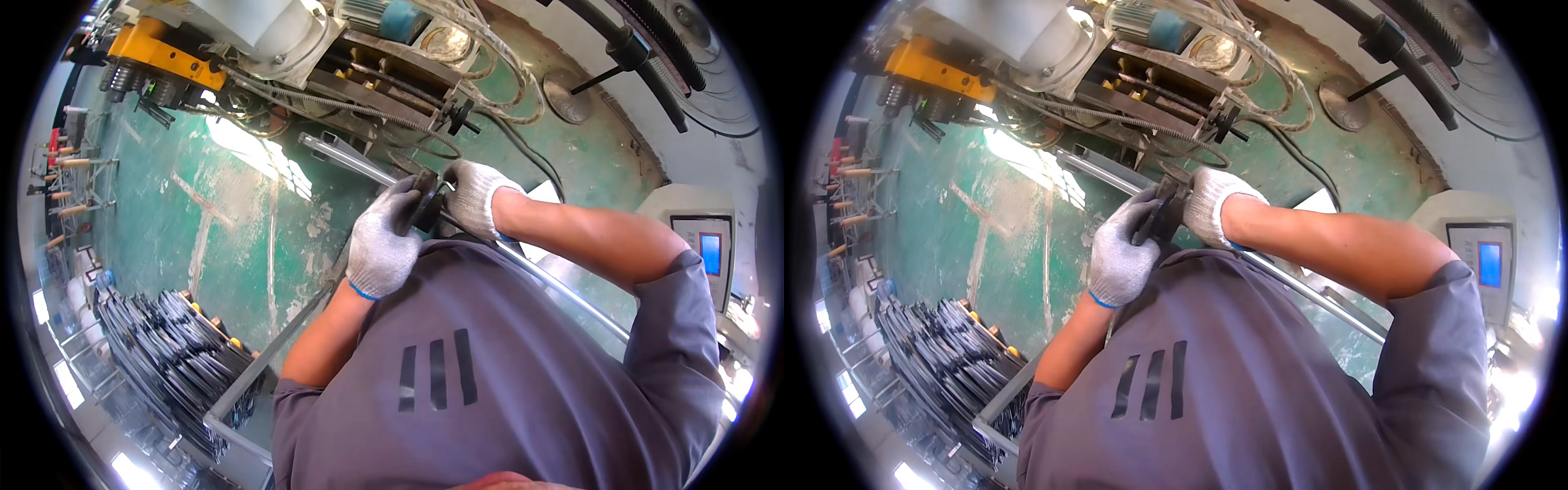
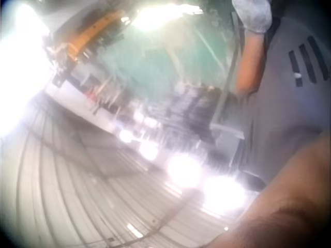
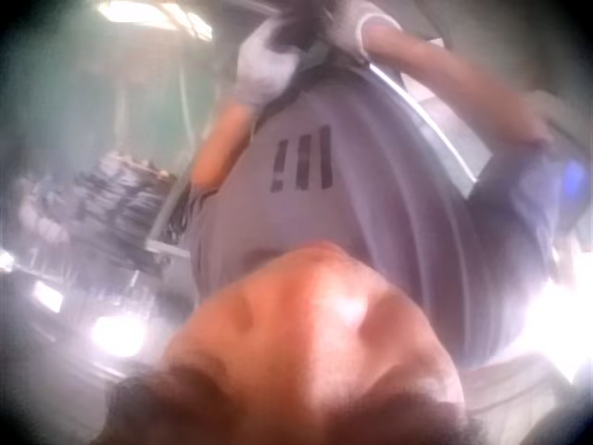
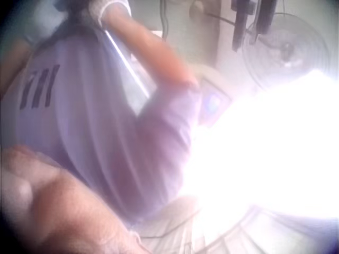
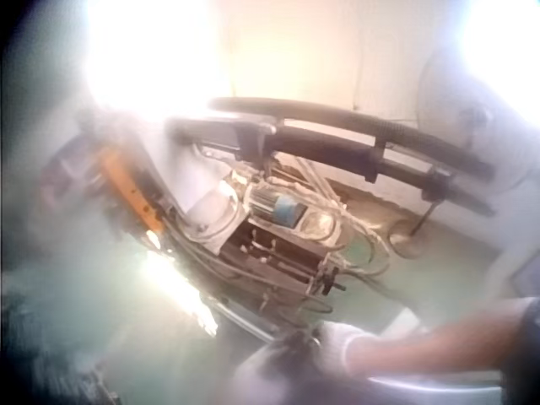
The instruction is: The person measures and cuts long metal rods using a chop saw in a workshop. They repeatedly measure the rods with a tape measure, position them in the saw, and cut them to size. The person also moves a bundle of rods on a cart and stacks the cut pieces.
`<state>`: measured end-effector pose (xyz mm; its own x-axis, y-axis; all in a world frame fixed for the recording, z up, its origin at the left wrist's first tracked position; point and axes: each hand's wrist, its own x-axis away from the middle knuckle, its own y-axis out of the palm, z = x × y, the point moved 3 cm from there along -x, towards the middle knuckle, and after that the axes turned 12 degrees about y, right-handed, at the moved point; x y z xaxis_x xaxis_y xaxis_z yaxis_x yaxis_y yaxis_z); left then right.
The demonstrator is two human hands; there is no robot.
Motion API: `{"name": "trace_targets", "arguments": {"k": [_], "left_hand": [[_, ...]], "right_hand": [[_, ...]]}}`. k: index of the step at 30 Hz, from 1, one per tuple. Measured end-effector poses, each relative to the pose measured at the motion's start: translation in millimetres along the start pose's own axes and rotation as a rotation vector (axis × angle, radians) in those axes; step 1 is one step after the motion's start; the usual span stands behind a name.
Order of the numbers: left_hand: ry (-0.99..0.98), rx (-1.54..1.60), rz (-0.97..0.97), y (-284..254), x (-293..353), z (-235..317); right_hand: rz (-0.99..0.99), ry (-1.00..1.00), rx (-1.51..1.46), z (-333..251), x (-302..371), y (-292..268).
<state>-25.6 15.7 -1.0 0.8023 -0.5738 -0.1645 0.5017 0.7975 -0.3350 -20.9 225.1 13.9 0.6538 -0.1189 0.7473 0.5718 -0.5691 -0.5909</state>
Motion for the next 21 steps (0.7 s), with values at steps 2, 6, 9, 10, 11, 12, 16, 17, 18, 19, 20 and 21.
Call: {"name": "trace_targets", "arguments": {"k": [2, 6, 9, 10, 11, 12, 16, 17, 18, 19, 20, 21], "left_hand": [[0.032, -0.037, 0.005, 7.1, -6.4, 6.0], [0.103, -0.101, -0.021, -14.6, -4.1, 4.9], [0.116, -0.061, -0.030, -14.3, -2.9, -2.1], [0.132, -0.073, -0.053, -15.6, -3.6, -3.6], [0.141, -0.092, -0.063, -15.2, -4.0, -4.9], [0.151, -0.116, -0.077, -15.1, -4.2, -6.1], [0.213, -0.105, -0.107, -15.6, -4.1, -9.9], [0.213, -0.089, -0.110, -15.4, -4.4, -10.5], [0.213, -0.075, -0.111, -16.3, -5.1, -10.9], [0.213, -0.060, -0.110, -17.0, -5.4, -11.1], [0.204, -0.068, -0.123, -17.5, -5.4, -11.1], [0.199, -0.078, -0.136, -18.8, -6.4, -10.2]], "right_hand": [[-0.017, -0.083, 0.183, 3.8, -12.5, 16.3], [0.007, -0.151, 0.473, -15.8, -16.1, 37.0], [0.019, -0.099, 0.704, -21.1, -10.3, 38.1], [0.018, -0.040, 0.682, -22.9, -4.2, 35.2], [0.024, 0.019, 0.659, -26.1, 0.5, 31.2], [0.059, 0.127, 0.510, -32.6, 11.5, 22.8], [0.032, 0.287, 0.298, -16.9, 5.6, 35.4], [0.041, 0.269, 0.310, -11.7, 3.1, 39.8], [0.052, 0.248, 0.323, -9.2, 0.8, 42.5], [0.064, 0.237, 0.349, -7.5, -0.2, 43.3], [0.075, 0.225, 0.372, -7.3, -0.6, 44.5], [0.092, 0.221, 0.405, -11.9, 0.4, 42.4]]}}
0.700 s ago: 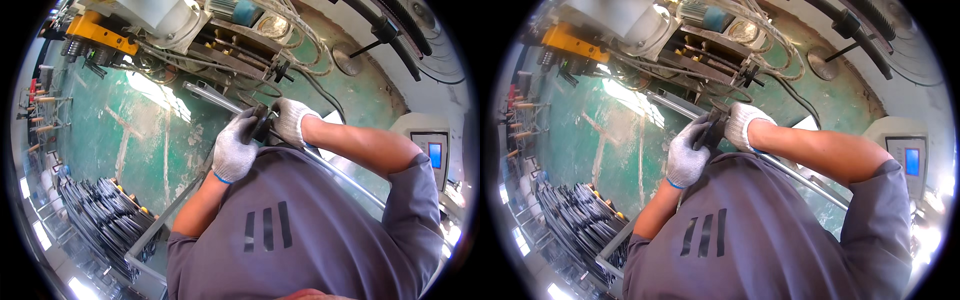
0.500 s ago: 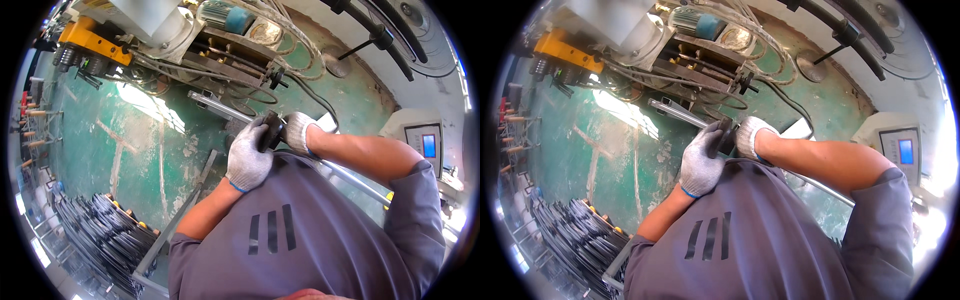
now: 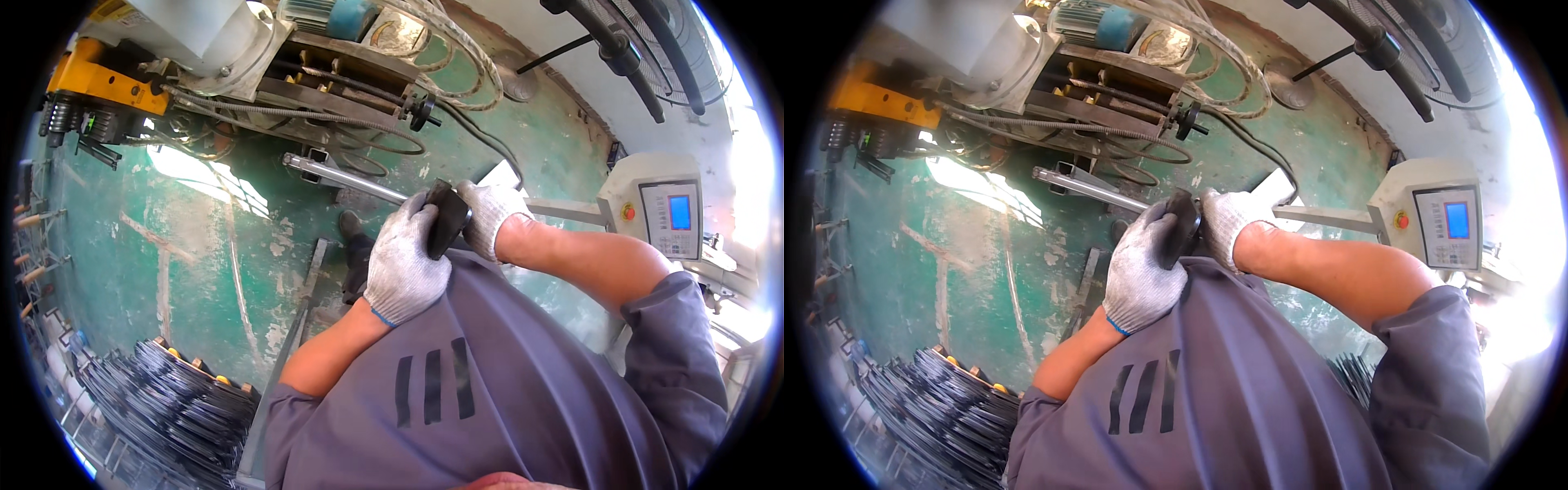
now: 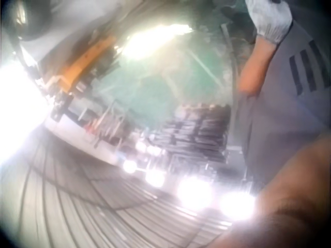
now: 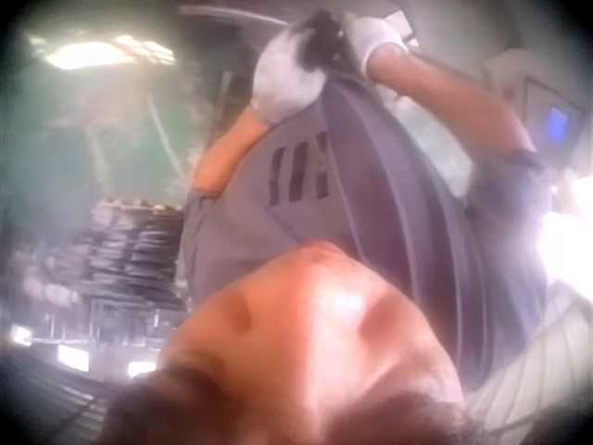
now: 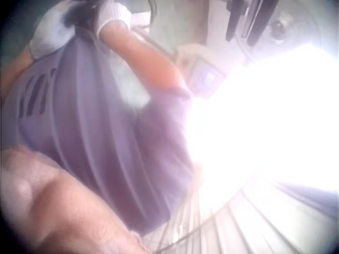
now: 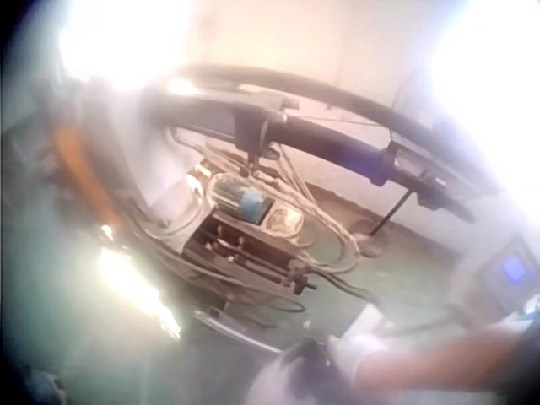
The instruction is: The person measures and cuts long metal rods using a chop saw in a workshop. They repeatedly measure the rods with a tape measure, position them in the saw, and cut them to size. The person also moves a bundle of rods on a cart and stacks the cut pieces.
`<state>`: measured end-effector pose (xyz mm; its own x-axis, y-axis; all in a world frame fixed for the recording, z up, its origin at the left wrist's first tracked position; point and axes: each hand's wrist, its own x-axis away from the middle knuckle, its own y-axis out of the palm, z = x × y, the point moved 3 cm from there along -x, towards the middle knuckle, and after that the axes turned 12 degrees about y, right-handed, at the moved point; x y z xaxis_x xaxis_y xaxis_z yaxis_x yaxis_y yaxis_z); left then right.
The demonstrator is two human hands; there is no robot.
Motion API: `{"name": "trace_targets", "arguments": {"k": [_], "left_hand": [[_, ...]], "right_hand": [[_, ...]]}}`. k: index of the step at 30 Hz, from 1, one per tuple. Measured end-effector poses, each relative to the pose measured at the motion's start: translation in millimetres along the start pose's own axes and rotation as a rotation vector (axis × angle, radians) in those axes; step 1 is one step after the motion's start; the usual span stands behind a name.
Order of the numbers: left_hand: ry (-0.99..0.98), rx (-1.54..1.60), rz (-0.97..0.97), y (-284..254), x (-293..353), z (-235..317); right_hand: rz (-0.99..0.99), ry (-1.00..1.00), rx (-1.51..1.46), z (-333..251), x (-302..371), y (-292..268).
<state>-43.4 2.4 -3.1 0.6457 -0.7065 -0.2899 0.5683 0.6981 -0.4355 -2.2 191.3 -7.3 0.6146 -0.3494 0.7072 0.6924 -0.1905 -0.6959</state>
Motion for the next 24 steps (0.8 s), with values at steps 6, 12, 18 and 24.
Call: {"name": "trace_targets", "arguments": {"k": [6, 12, 18, 24], "left_hand": [[0.000, 0.011, 0.025, -0.6, -1.5, 1.7], [0.003, -0.020, 0.064, 1.1, -1.2, 2.8], [-0.047, -0.023, 0.067, -0.2, -13.0, 8.9], [0.002, -0.030, 0.070, 3.3, 0.2, 7.2]], "right_hand": [[0.062, -0.038, -0.117, 9.4, -6.6, 6.3], [0.128, -0.139, -0.195, 16.9, -4.8, -1.1], [0.377, -0.359, -0.496, 38.9, -28.4, 17.1], [0.370, -0.499, -0.607, 48.8, -32.4, 25.7]]}}
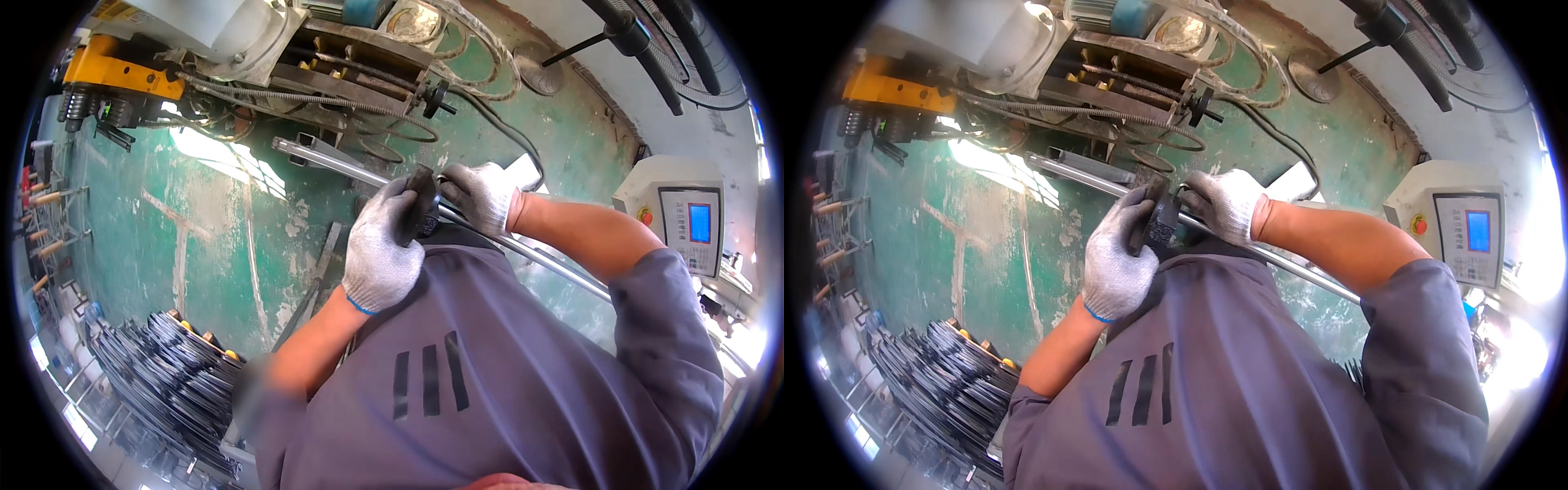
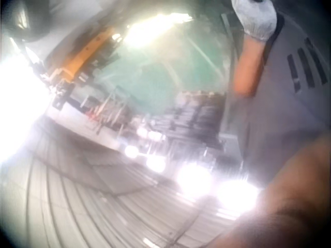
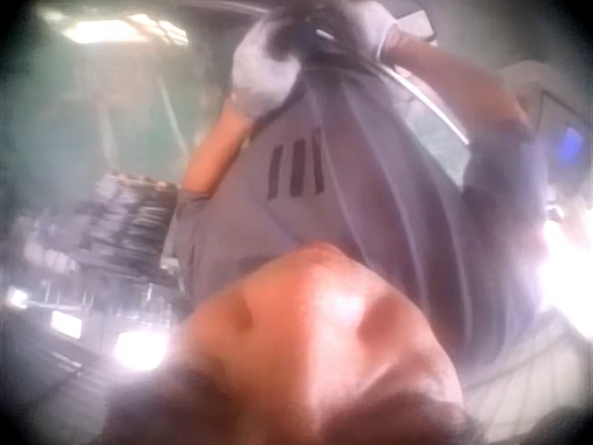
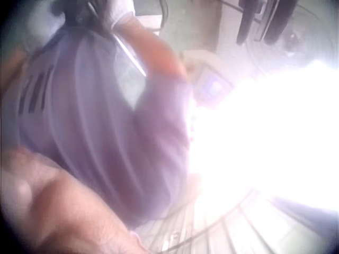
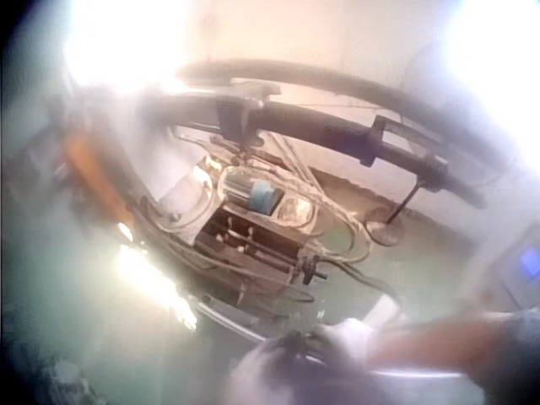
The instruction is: The person measures and cuts long metal rods using a chop saw in a workshop. They repeatedly measure the rods with a tape measure, position them in the saw, and cut them to size. The person also moves a bundle of rods on a cart and stacks the cut pieces.
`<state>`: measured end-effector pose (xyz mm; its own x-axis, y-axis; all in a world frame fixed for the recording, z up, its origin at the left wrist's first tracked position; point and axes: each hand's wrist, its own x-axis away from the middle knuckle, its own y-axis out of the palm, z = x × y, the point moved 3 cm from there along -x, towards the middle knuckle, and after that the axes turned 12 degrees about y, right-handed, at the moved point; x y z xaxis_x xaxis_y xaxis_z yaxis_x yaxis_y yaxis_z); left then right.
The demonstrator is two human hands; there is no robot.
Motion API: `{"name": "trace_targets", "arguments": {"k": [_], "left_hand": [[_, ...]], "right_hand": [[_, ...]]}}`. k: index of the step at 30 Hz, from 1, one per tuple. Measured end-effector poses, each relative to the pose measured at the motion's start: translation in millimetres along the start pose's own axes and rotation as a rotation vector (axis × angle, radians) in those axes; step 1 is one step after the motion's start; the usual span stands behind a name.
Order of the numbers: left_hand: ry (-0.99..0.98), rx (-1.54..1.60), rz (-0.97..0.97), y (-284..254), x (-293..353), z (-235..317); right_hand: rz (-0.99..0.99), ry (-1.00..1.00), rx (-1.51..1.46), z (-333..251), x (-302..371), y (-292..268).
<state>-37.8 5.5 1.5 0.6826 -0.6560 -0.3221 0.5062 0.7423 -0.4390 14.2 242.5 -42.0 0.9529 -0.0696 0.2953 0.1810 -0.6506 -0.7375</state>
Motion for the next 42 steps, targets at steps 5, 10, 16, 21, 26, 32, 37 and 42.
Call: {"name": "trace_targets", "arguments": {"k": [5, 10, 16, 21, 26, 32, 37, 42], "left_hand": [[-0.048, 0.022, -0.024, 0.0, 2.2, 2.1], [-0.045, 0.001, -0.056, -1.1, -4.7, 1.5], [-0.173, 0.051, -0.075, 1.4, -2.2, 2.7], [-0.141, 0.021, -0.042, 0.8, 2.9, 0.4], [-0.191, 0.064, -0.045, 5.0, 1.3, 2.1], [-0.270, 0.045, -0.091, 2.9, -11.5, 10.5], [-0.217, 0.024, -0.116, -1.0, -7.4, 7.6], [-0.286, 0.072, -0.070, -1.9, -10.1, 12.0]], "right_hand": [[0.027, -0.206, -0.066, 24.6, -16.7, 12.6], [0.108, -0.639, -0.149, 47.9, -62.5, 32.8], [0.159, -0.746, -0.182, 52.6, -83.8, 43.1], [0.179, -0.454, -0.272, 50.2, -57.3, 38.5], [0.023, 0.099, -0.566, 50.4, -33.2, 46.2], [-0.119, 0.414, -0.927, 35.1, -46.6, 66.5], [0.037, 0.386, -0.929, 23.7, -41.7, 61.8], [0.085, 0.392, -0.869, 22.6, -43.3, 63.1]]}}
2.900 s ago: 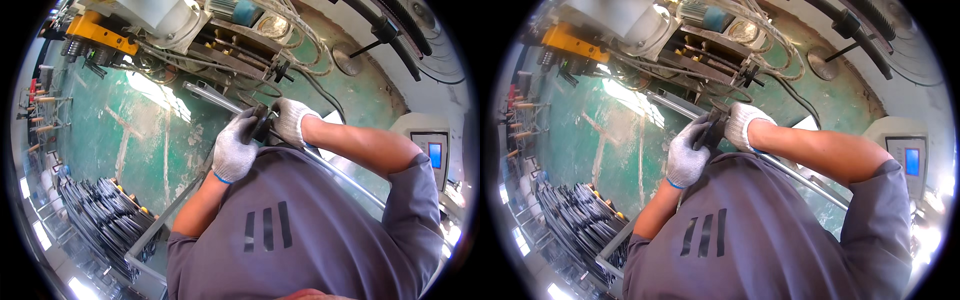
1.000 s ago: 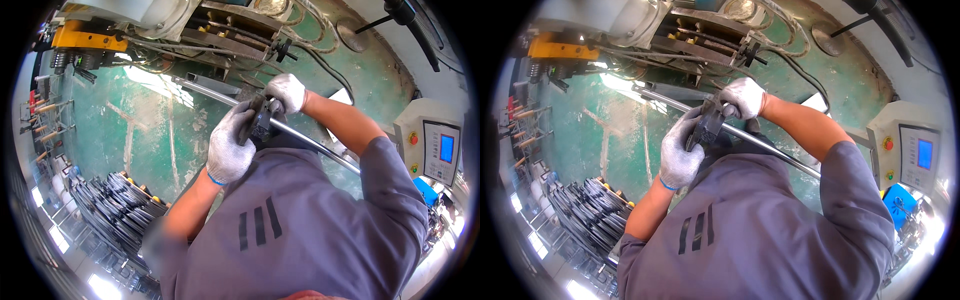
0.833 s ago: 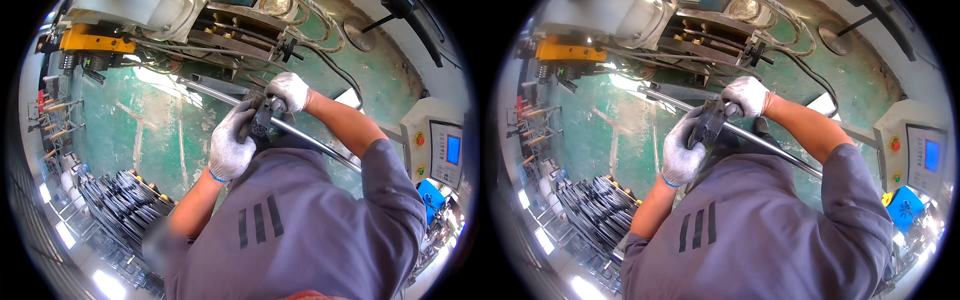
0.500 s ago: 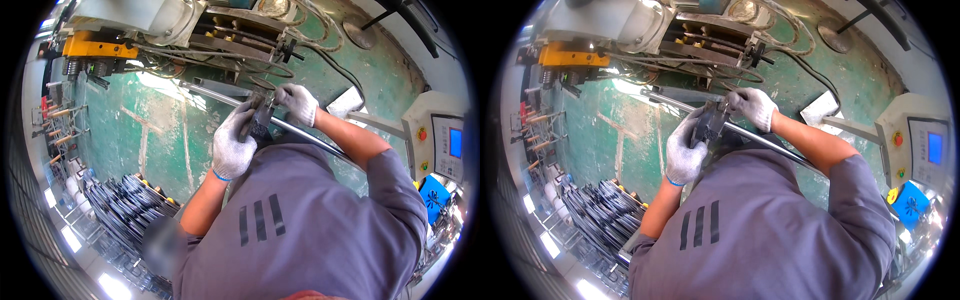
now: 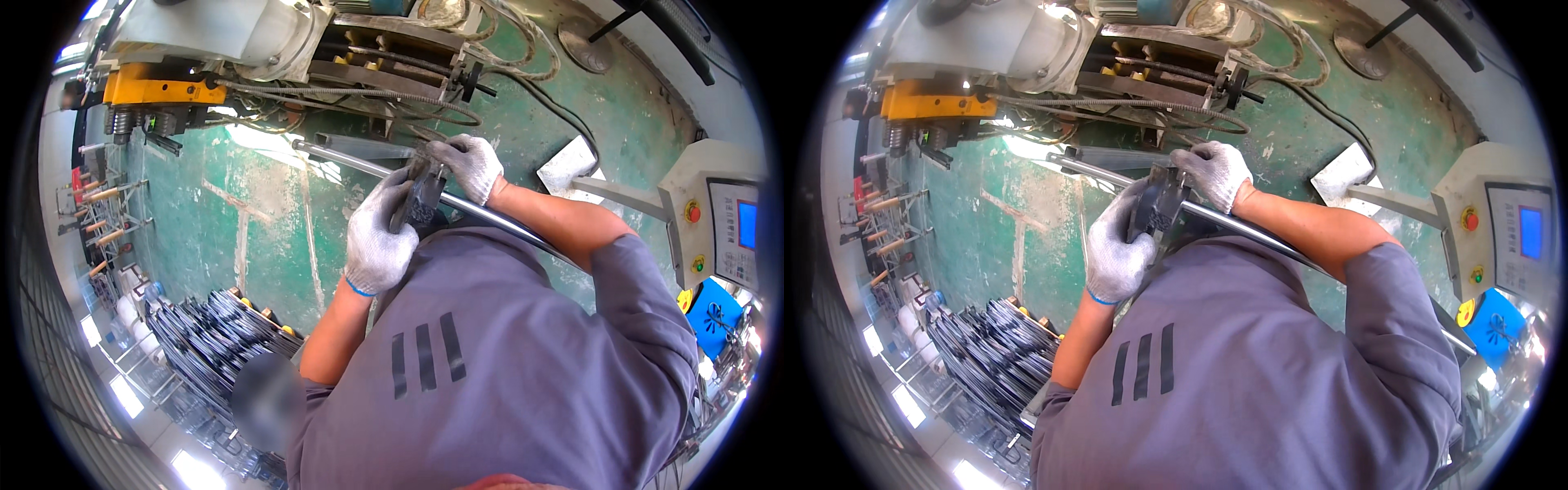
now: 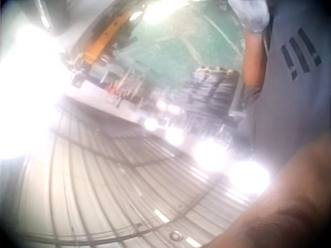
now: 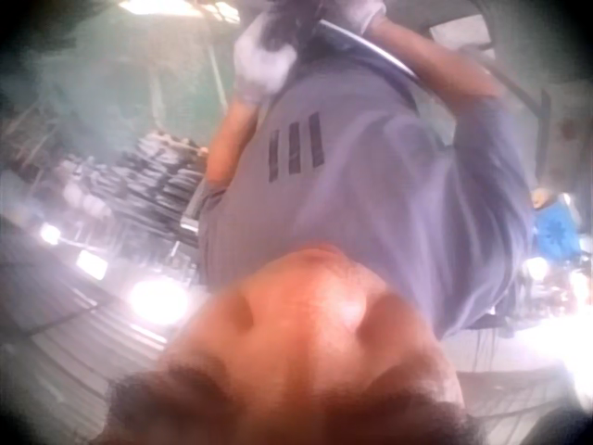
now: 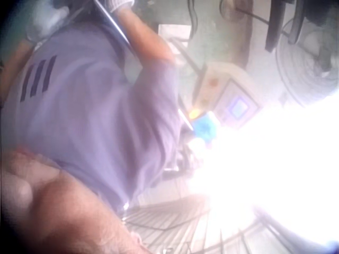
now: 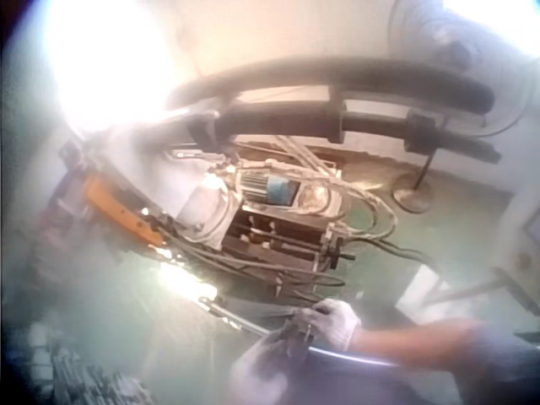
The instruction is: The person measures and cuts long metal rods using a chop saw in a workshop. They repeatedly measure the rods with a tape measure, position them in the saw, and cut them to size. The person also moves a bundle of rods on a cart and stacks the cut pieces.
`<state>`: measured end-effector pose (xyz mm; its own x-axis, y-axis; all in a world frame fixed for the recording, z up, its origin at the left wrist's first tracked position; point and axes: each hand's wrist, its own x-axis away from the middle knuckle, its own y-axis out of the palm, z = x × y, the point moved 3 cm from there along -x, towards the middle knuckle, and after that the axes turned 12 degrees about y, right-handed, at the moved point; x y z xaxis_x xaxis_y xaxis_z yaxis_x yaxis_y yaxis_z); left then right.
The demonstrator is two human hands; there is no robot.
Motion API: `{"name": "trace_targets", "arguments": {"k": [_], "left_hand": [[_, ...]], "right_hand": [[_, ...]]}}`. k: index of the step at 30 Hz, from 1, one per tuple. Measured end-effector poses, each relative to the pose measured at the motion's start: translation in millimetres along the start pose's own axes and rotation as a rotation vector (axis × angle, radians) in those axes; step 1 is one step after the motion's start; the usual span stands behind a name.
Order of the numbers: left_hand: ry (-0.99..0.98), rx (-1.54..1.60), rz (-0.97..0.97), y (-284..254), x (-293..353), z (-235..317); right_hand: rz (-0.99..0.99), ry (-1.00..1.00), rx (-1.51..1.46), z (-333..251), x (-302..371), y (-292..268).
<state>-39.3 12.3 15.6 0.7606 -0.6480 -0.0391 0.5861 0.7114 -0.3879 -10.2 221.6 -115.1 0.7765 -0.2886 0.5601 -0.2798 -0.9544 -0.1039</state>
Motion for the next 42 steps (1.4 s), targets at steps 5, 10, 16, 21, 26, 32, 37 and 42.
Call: {"name": "trace_targets", "arguments": {"k": [5, 10, 16, 21, 26, 32, 37, 42], "left_hand": [[-0.029, 0.051, 0.004, -3.2, -7.7, 2.9], [-0.035, 0.089, 0.028, -2.6, -4.2, -1.8], [0.004, 0.028, -0.077, -6.2, -6.5, -1.8], [0.057, 0.009, 0.010, -6.0, -5.3, 0.2], [0.006, 0.089, 0.004, -6.9, -2.8, -5.5], [0.014, -0.010, 0.002, -7.4, -7.2, 7.9], [-0.038, 0.044, -0.001, -5.3, -8.2, 5.8], [0.018, 0.019, -0.001, -7.8, -1.5, 1.6]], "right_hand": [[0.016, -0.032, -0.040, 6.5, -5.1, 8.8], [0.033, -0.034, 0.043, 2.4, -5.5, 7.1], [0.068, -0.025, 0.018, -0.6, -1.5, 8.0], [0.115, -0.131, 0.110, -8.7, -0.2, 5.2], [0.134, -0.172, 0.118, -9.0, -1.3, 5.3], [0.087, -0.059, 0.074, -14.2, 3.3, 4.8], [0.143, -0.726, 0.599, 21.5, -19.5, 4.0], [-0.045, -0.715, 0.426, 16.6, -40.9, 1.7]]}}
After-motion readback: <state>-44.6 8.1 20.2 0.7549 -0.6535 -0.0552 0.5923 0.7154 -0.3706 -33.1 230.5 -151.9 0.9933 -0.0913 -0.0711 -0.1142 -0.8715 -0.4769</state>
